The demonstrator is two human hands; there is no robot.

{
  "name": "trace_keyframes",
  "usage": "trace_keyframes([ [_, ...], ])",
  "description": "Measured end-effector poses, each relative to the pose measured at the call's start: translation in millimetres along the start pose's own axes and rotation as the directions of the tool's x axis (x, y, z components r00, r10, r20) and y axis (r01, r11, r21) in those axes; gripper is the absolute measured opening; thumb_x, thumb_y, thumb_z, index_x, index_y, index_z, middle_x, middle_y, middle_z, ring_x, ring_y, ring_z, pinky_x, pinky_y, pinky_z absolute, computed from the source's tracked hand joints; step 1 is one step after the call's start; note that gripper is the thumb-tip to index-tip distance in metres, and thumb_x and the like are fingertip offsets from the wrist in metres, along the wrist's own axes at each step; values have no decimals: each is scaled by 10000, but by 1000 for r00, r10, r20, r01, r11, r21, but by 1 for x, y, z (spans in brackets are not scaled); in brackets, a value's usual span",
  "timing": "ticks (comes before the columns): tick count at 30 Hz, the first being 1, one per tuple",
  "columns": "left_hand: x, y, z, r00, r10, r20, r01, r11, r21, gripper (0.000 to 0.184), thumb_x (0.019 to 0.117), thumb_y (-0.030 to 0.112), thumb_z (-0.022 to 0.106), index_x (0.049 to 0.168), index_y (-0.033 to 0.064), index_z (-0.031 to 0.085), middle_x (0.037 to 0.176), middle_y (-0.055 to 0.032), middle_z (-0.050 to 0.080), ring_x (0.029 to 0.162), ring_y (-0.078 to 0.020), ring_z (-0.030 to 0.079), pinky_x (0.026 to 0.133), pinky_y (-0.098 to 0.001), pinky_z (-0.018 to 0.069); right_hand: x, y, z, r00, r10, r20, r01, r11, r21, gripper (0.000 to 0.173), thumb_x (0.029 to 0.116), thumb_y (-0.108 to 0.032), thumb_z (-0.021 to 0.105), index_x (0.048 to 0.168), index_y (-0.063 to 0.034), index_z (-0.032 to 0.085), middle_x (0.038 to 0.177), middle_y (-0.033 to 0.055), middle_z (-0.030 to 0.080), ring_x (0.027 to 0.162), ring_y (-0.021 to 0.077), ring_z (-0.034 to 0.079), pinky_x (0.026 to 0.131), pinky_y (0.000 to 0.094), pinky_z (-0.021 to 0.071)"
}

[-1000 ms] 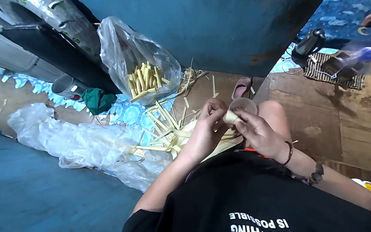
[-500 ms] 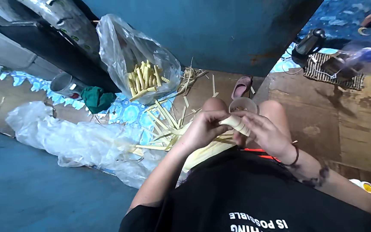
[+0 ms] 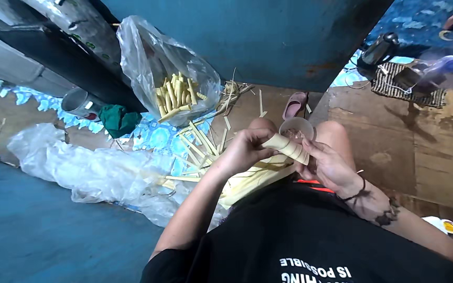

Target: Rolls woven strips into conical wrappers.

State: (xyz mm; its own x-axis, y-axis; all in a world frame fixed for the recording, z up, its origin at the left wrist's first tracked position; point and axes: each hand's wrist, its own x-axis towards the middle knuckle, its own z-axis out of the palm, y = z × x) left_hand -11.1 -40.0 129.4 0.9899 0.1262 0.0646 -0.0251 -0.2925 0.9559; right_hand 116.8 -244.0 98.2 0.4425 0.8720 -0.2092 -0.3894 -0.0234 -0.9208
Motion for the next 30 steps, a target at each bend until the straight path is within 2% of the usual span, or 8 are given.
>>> trace_keyframes([
  [5, 1, -1, -3, 1000, -20, 5, 20, 999, -50, 178, 847, -57, 766, 992, 7, 684, 799, -52, 706, 652, -75, 650, 605, -220, 558, -2, 20, -5, 870, -486, 84, 433, 671, -603, 459, 1004, -281, 654, 1365, -1, 603, 1216, 85, 680, 1056, 102, 674, 918, 282, 582],
  [9, 1, -1, -4, 1000, -23, 13, 23, 999, -31, 150, 853, -45, 760, 975, 9, 691, 782, -42, 688, 622, -66, 619, 573, -212, 534, -6, 4, 1, 999, -26, -42, 26, 1000, 7, 340, 1120, -187, 332, 1212, -91, 645, 778, 13, 734, 638, 89, 702, 613, 231, 609],
  [14, 4, -2, -7, 998, -53, 20, 54, 996, -66, 195, 850, -32, 777, 1014, 15, 682, 817, -46, 707, 670, -78, 659, 624, -232, 572, -5, 24, -10, 851, -521, 67, 443, 642, -626, 475, 1003, -292, 660, 1383, -14, 597, 1232, 88, 671, 1052, 103, 669, 921, 290, 581],
  [18, 4, -1, -7, 998, -55, 35, 57, 996, -71, 185, 846, -46, 774, 1000, 14, 690, 819, -40, 705, 672, -70, 653, 625, -220, 566, -10, 7, -5, 997, -4, -76, 5, 1000, 10, 367, 1126, -200, 309, 1247, -70, 631, 810, 31, 747, 625, 91, 698, 567, 215, 590],
  [22, 6, 0, -9, 999, -47, 10, 47, 995, -83, 192, 845, -61, 764, 1002, 12, 682, 841, -46, 713, 671, -78, 667, 620, -225, 580, -12, 22, -14, 862, -505, 48, 413, 643, -645, 476, 988, -277, 669, 1379, -14, 599, 1221, 86, 680, 1075, 99, 665, 934, 272, 570],
  [24, 6, 2, -9, 999, -41, 15, 42, 995, -91, 210, 833, -74, 766, 1006, 14, 686, 882, -39, 716, 674, -67, 657, 617, -216, 574, -13, 23, -15, 895, -447, -7, 377, 764, -524, 369, 1024, -195, 610, 1350, -21, 622, 1139, 43, 715, 972, 65, 691, 873, 242, 588],
  [27, 6, 1, -10, 999, -37, 21, 39, 997, -73, 184, 844, -72, 753, 989, 17, 684, 857, -28, 704, 685, -52, 642, 627, -206, 554, -14, 7, -9, 993, 61, -106, -47, 991, 127, 373, 1131, -221, 283, 1117, -77, 627, 734, 22, 708, 607, 87, 680, 602, 218, 597],
  [30, 7, -1, -10, 999, -32, 1, 32, 997, -67, 185, 839, -67, 765, 986, 15, 688, 851, -39, 706, 685, -67, 651, 624, -219, 562, -17, 21, -17, 944, -324, -61, 283, 891, -355, 360, 1032, -185, 579, 1354, -27, 604, 1128, 20, 710, 947, 77, 703, 852, 253, 609],
])
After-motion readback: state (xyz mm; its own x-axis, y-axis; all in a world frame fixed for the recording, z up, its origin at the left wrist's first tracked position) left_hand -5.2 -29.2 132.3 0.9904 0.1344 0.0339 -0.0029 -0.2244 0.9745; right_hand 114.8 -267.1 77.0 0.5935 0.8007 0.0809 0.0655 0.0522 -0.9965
